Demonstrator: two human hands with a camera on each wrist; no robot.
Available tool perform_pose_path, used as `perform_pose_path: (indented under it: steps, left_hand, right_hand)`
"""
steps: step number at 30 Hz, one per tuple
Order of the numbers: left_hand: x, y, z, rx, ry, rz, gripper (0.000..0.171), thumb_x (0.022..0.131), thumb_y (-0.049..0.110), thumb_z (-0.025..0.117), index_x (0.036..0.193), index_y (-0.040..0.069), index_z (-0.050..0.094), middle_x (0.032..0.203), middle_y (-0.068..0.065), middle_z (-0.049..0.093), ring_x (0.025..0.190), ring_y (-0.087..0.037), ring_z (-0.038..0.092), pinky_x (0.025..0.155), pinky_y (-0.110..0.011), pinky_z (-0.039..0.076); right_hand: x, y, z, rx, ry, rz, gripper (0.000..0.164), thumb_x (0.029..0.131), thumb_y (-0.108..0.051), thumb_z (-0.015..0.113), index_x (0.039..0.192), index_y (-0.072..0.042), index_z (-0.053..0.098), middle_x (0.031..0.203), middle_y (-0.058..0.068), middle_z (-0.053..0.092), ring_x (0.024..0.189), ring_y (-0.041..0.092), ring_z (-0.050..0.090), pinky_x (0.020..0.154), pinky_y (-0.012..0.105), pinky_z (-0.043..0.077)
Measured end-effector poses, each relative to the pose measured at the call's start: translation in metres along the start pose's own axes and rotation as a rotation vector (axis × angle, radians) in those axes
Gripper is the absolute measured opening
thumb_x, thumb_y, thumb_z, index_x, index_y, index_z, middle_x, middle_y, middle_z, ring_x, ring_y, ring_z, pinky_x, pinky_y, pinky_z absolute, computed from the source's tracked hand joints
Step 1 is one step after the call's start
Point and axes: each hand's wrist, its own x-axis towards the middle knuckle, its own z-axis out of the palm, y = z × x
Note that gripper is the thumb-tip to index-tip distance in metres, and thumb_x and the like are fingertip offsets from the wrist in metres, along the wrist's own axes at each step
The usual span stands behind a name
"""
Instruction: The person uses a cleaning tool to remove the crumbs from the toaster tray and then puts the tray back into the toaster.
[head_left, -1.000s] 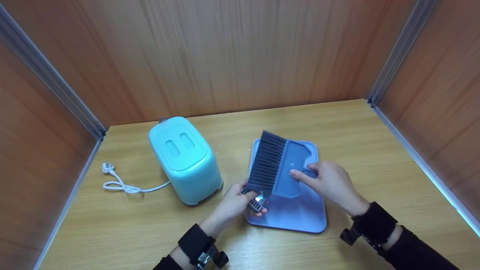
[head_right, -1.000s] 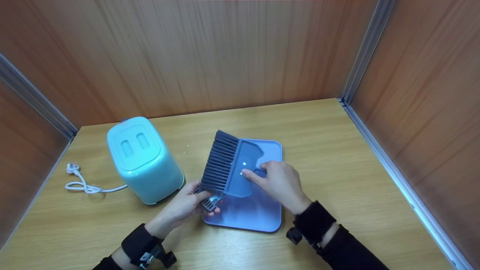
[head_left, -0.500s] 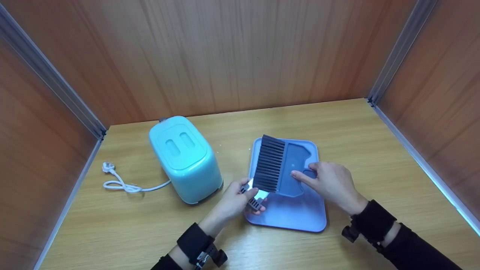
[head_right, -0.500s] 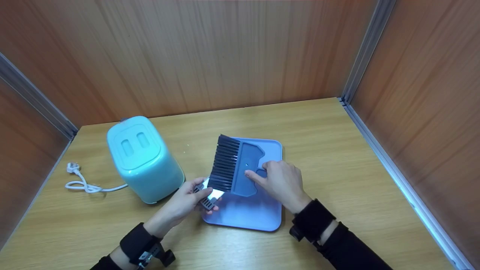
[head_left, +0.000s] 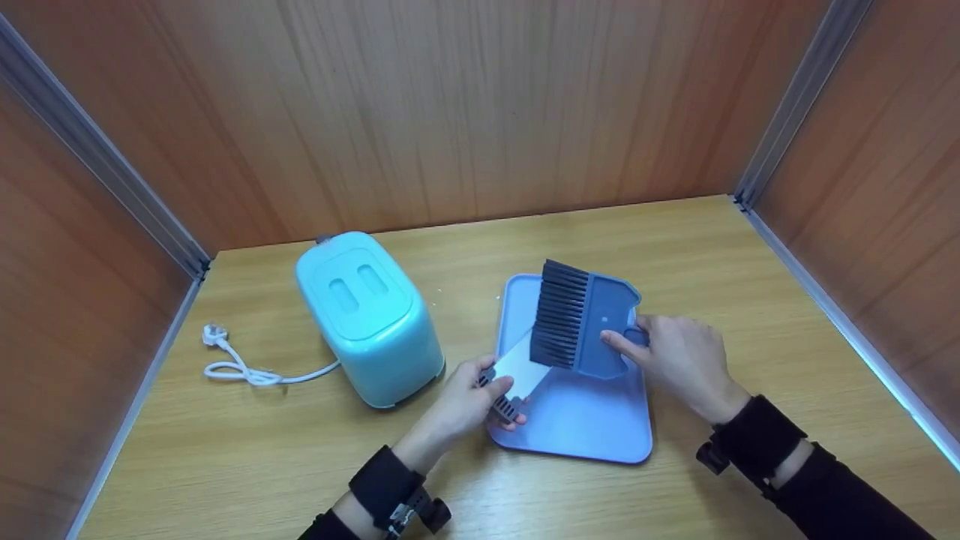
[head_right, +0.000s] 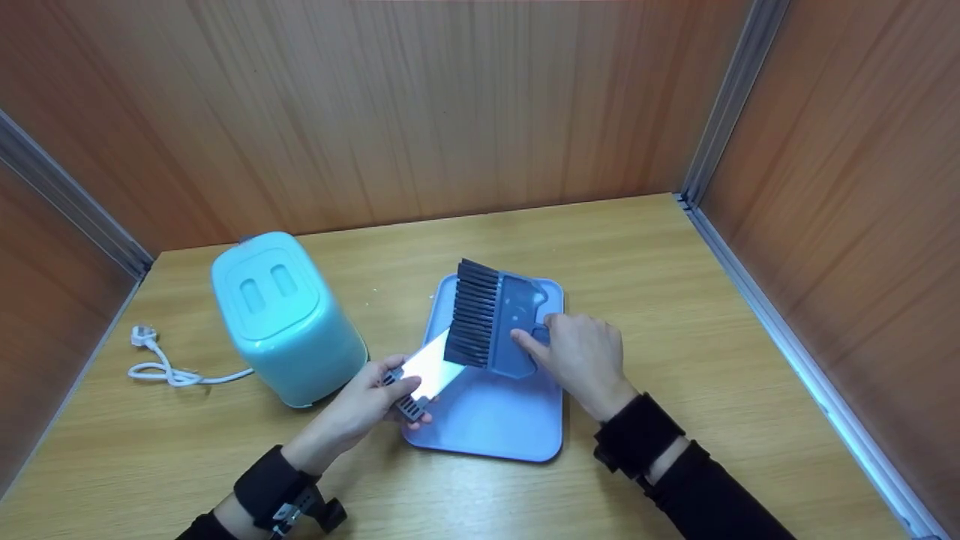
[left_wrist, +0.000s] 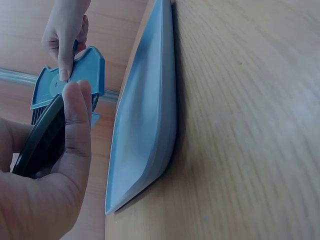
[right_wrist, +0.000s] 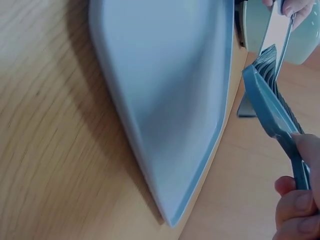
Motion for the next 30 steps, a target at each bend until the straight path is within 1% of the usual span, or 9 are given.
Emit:
perform_pose_path:
  steps: [4,7,9,12,16,20,25,28,30]
  left_hand:
    - [-0.001,-0.001,-0.003,0.03,0.008,0.018,0.043,0.113,0.008,0.047,0.155,-0.001,0.045,0.113,-0.025,0.075,0.077,-0.02,0.078,0.071,-0.031,0.068]
    - [-0.002,-0.002,-0.006,0.042,0.021,0.019,0.043,0.113,0.008,0.048,0.155,-0.002,0.045,0.114,-0.025,0.075,0.077,-0.02,0.079,0.072,-0.032,0.068]
    - [-0.002,-0.002,-0.007,0.049,0.031,0.011,0.043,0.113,0.008,0.048,0.155,-0.002,0.045,0.114,-0.025,0.075,0.078,-0.021,0.079,0.072,-0.033,0.068]
    - [-0.001,-0.002,-0.008,0.061,0.043,0.005,0.041,0.113,0.008,0.048,0.153,-0.002,0.046,0.115,-0.024,0.074,0.078,-0.022,0.079,0.072,-0.033,0.068]
    - [0.0,-0.002,-0.008,0.082,0.053,0.023,0.039,0.112,0.007,0.049,0.151,-0.003,0.048,0.113,-0.025,0.074,0.078,-0.022,0.079,0.072,-0.034,0.068]
    - [-0.001,-0.001,-0.007,0.123,0.067,0.055,0.04,0.112,0.007,0.05,0.15,-0.003,0.049,0.112,-0.024,0.074,0.076,-0.022,0.079,0.071,-0.037,0.069]
    - [-0.001,0.002,-0.005,0.165,0.083,0.085,0.038,0.112,0.006,0.05,0.148,-0.005,0.051,0.107,-0.026,0.074,0.073,-0.022,0.078,0.071,-0.04,0.069]
    - [-0.002,0.004,-0.003,0.181,0.089,0.084,0.036,0.112,0.007,0.05,0.146,-0.004,0.053,0.104,-0.025,0.074,0.072,-0.021,0.078,0.071,-0.04,0.069]
    - [-0.002,0.005,-0.002,0.191,0.086,0.087,0.035,0.111,0.007,0.051,0.144,-0.005,0.054,0.104,-0.025,0.074,0.071,-0.021,0.078,0.07,-0.04,0.069]
  right_hand:
    - [0.0,0.008,0.0,-0.052,0.038,-0.018,0.064,0.098,-0.065,0.068,0.063,-0.018,0.042,0.058,-0.007,0.024,0.047,0.013,0.029,0.049,0.027,0.015]
    - [0.001,0.014,-0.002,-0.06,0.045,-0.013,0.063,0.099,-0.065,0.067,0.062,-0.018,0.046,0.057,-0.007,0.025,0.047,0.013,0.03,0.048,0.027,0.015]
    - [0.002,0.018,-0.004,-0.044,0.05,-0.001,0.063,0.099,-0.065,0.067,0.062,-0.018,0.047,0.057,-0.007,0.027,0.047,0.013,0.029,0.049,0.026,0.016]
    - [0.004,0.023,-0.009,-0.003,0.065,0.021,0.066,0.099,-0.065,0.066,0.062,-0.018,0.041,0.057,-0.007,0.026,0.048,0.012,0.026,0.048,0.026,0.016]
    - [0.007,0.024,-0.015,0.073,0.068,0.066,0.068,0.099,-0.068,0.064,0.064,-0.018,0.035,0.059,-0.007,0.025,0.049,0.012,0.026,0.048,0.026,0.017]
    - [0.005,0.019,-0.016,0.117,0.033,0.09,0.068,0.099,-0.07,0.063,0.064,-0.017,0.039,0.059,-0.006,0.027,0.05,0.013,0.03,0.049,0.026,0.018]
    - [0.0,0.005,-0.009,0.087,-0.002,0.023,0.064,0.098,-0.069,0.065,0.065,-0.017,0.05,0.059,-0.007,0.027,0.05,0.011,0.029,0.051,0.024,0.018]
    - [-0.003,-0.001,-0.004,0.048,0.002,-0.031,0.062,0.097,-0.068,0.068,0.065,-0.017,0.051,0.058,-0.007,0.025,0.049,0.011,0.028,0.051,0.024,0.017]
    - [-0.004,-0.002,-0.001,0.023,0.018,-0.052,0.062,0.096,-0.067,0.07,0.064,-0.018,0.048,0.058,-0.007,0.023,0.048,0.012,0.028,0.051,0.025,0.016]
